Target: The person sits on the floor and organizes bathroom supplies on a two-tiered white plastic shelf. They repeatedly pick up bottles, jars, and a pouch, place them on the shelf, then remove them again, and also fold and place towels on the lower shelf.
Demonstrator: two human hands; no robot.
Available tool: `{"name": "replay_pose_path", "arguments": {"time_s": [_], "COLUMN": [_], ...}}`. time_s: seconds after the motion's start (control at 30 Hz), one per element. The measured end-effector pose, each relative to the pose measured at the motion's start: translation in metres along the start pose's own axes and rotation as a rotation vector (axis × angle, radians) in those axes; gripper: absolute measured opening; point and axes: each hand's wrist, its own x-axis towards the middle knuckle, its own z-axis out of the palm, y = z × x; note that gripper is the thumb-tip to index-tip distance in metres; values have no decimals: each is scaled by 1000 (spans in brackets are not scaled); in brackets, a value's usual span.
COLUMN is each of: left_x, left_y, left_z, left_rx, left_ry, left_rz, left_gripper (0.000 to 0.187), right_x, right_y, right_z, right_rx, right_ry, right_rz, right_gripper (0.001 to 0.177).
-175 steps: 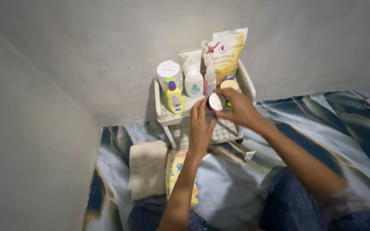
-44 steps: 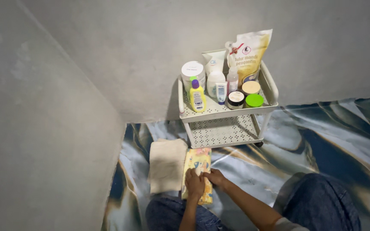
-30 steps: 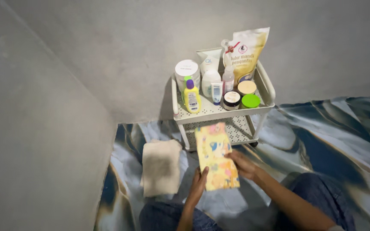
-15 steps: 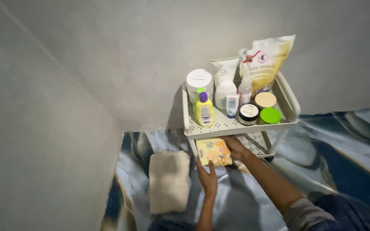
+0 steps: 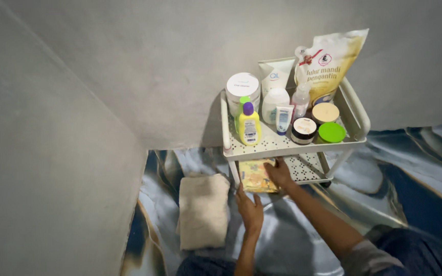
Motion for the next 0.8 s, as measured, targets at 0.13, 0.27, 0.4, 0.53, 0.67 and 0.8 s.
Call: {"name": "replay_pose_path", "arguments": {"time_s": [0.13,0.27,0.4,0.53,0.67,0.8], "left_x": [6,25,52,56,55,57], "left_y": [-34,-93,-140,-164,-173,-176], "left_z": [-23,-74,-132,-168,-185,-187], "left_rx": [365,452,766,754,616,351], "left_ry": [227,196,196,59,-99,-66], "left_rz": [304,54,-127,-329,-403,-203], "left_gripper": [58,54,69,78,73,53], "right_x": [-72,-136,-158,-157,-152,-137], "right_y": [28,76,113,123,108,71], "right_z": [15,42,87,127,141,143], "right_rx": [-53,-257,-252,-131,-61,-168], "right_ry": [122,92,-71,-315,-500,-544], "right_rz": [-524,-784,-287,94,123,307], "right_gripper": [30,31,30,54,48,50]}}
